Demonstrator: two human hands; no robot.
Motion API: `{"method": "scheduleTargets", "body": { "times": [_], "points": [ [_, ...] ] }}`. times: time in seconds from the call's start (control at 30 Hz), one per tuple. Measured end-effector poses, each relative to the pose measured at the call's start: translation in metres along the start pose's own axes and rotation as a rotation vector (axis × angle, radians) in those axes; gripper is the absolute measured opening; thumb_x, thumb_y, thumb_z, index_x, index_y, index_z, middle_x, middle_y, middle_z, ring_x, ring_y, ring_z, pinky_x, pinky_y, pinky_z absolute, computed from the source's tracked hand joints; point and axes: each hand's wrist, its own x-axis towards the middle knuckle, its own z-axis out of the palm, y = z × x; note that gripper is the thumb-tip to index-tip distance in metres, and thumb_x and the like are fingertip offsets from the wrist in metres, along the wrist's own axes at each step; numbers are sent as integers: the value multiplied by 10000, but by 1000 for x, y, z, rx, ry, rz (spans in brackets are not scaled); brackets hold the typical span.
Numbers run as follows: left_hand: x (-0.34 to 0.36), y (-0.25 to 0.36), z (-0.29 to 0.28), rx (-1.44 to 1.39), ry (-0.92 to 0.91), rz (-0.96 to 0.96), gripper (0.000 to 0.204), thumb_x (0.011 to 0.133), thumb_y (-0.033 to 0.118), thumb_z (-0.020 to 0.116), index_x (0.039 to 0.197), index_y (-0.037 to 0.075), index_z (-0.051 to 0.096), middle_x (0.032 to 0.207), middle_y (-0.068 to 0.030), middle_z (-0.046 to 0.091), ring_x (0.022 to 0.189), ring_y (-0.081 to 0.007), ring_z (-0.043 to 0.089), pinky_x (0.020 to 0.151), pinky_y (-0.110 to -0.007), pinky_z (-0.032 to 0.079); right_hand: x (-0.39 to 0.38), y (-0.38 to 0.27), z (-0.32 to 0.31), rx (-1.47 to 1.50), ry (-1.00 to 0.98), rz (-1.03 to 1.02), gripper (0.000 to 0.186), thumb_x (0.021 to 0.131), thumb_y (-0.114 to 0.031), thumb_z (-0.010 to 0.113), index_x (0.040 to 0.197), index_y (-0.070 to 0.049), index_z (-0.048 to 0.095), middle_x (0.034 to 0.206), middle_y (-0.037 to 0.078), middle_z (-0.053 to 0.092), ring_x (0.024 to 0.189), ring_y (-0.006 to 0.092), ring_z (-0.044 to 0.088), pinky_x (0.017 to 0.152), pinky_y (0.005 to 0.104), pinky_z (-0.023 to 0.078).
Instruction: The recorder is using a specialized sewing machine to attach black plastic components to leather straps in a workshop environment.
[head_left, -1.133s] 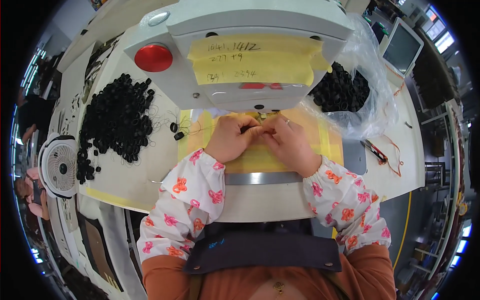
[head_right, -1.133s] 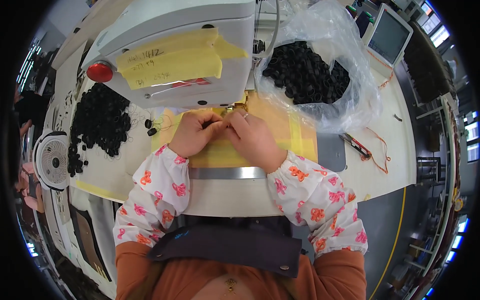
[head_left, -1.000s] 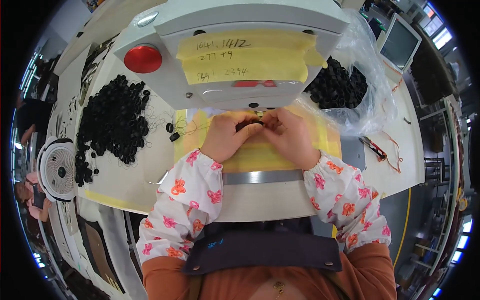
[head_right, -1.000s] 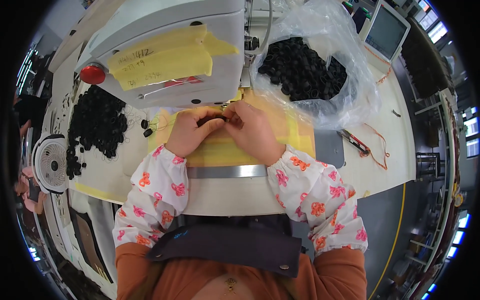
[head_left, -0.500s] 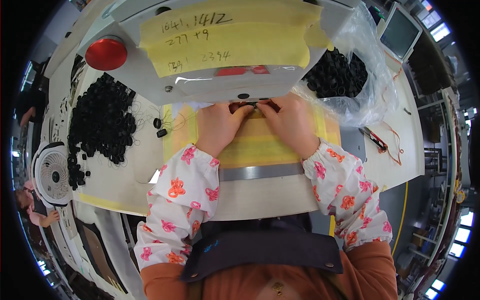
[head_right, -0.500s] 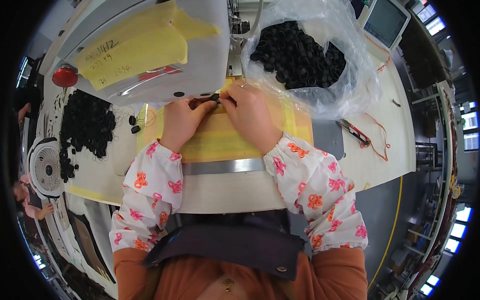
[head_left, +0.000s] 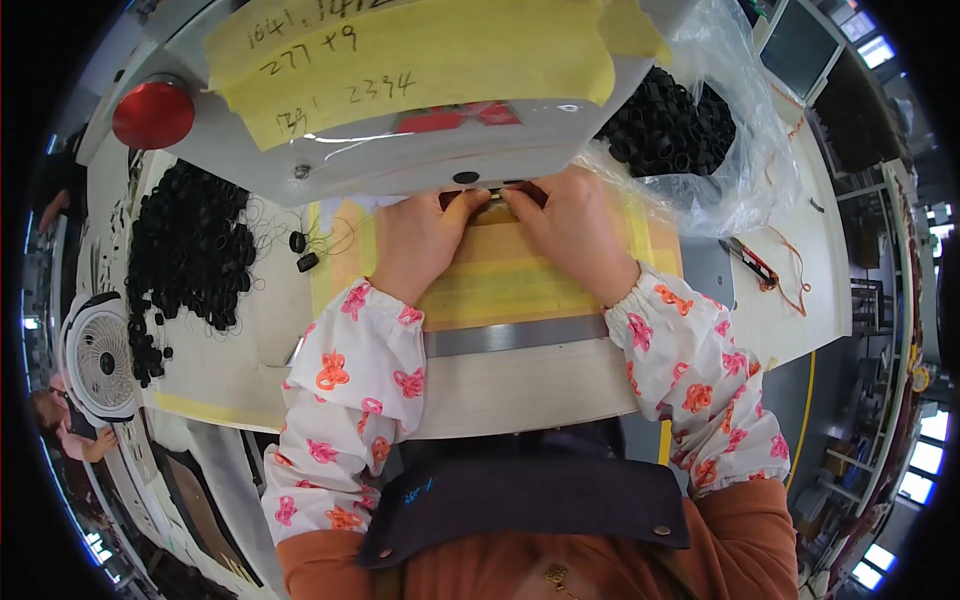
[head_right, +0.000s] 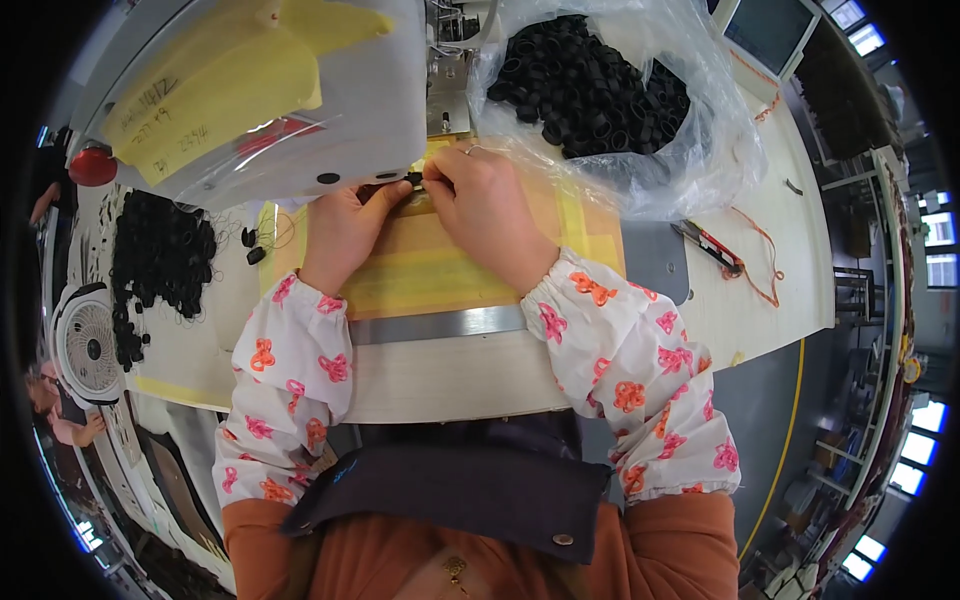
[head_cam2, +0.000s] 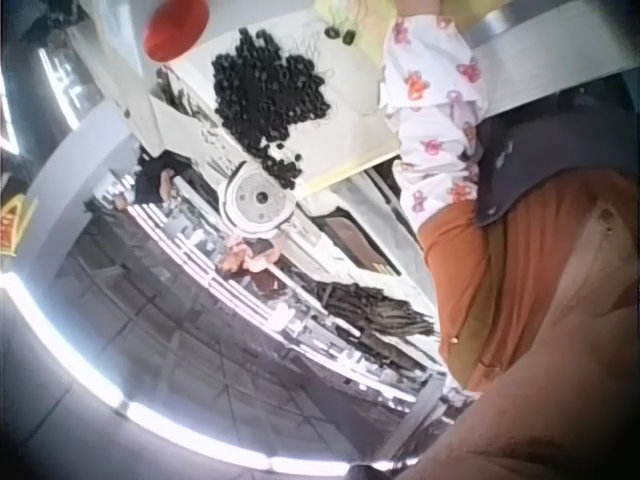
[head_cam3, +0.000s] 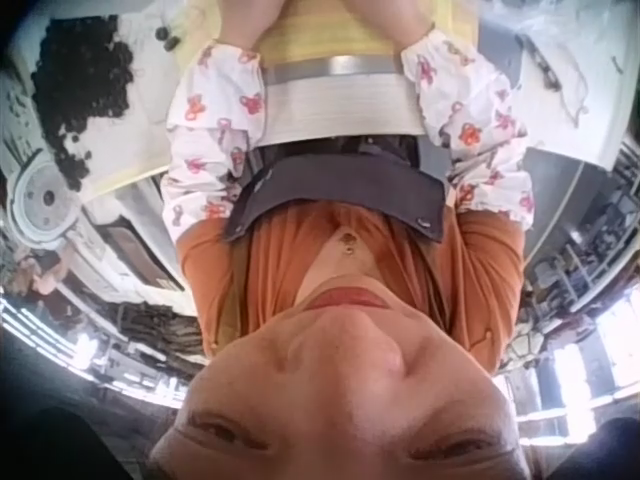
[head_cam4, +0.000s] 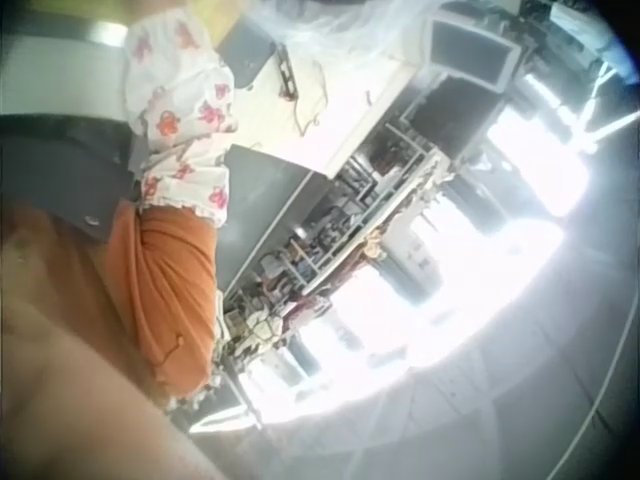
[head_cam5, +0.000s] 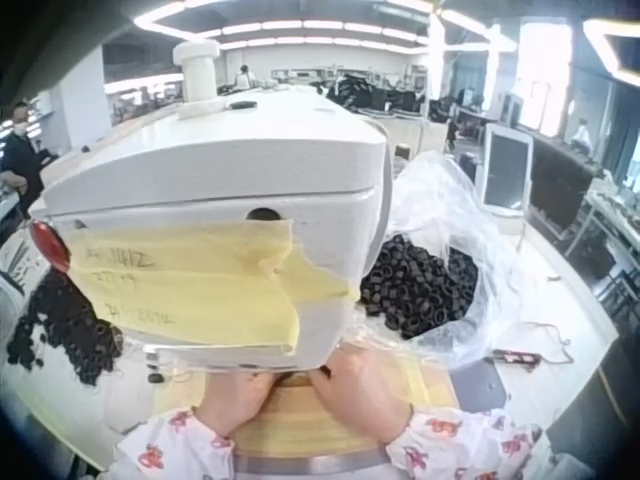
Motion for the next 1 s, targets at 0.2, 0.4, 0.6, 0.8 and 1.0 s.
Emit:
{"method": "scheduleTargets", "body": {
  "times": [0.2, 0.4, 0.6, 0.8, 1.0],
  "points": [
    [2, 1, -4, 83, -31, 16, 199, 753, 268, 621, 849, 99, 668, 754, -84, 643, 696, -264, 599, 619, -351, 452, 5, -5, -5, 16, -45, 40, 62, 687, 32, 590, 705, 19, 532, 640, 168, 561, 592, 320, 562, 522, 359, 439],
    [3, 0, -6, 40, -71, 28, 222, 775, 292, 600, 856, 97, 665, 759, -78, 642, 699, -255, 598, 625, -344, 451, 7, -5, -6, -34, -63, 46, 67, 686, 25, 596, 698, 20, 530, 627, 159, 562, 587, 317, 563, 520, 356, 440],
    [2, -1, -11, 20, -104, -52, 273, 771, 299, 630, 878, 48, 641, 720, -80, 631, 633, -180, 578, 607, -296, 434, 6, -2, -3, -36, -67, 69, 74, 684, 9, 605, 689, 18, 531, 632, 156, 569, 593, 316, 564, 530, 367, 442],
    [-1, 5, -11, 46, -127, -76, 232, 783, 296, 583, 860, 91, 660, 742, -71, 641, 678, -230, 602, 621, -316, 454, 3, 0, 0, -2, -58, 123, 83, 679, -2, 614, 684, 18, 534, 631, 161, 566, 603, 315, 564, 537, 370, 442],
    [3, -1, -7, 20, -139, -76, 253, 783, 304, 605, 878, 75, 654, 735, -58, 642, 646, -174, 586, 602, -290, 440, 5, 0, -2, -25, -56, 78, 73, 678, 4, 606, 677, 24, 536, 629, 166, 568, 590, 321, 560, 526, 373, 442]
  ]
}}
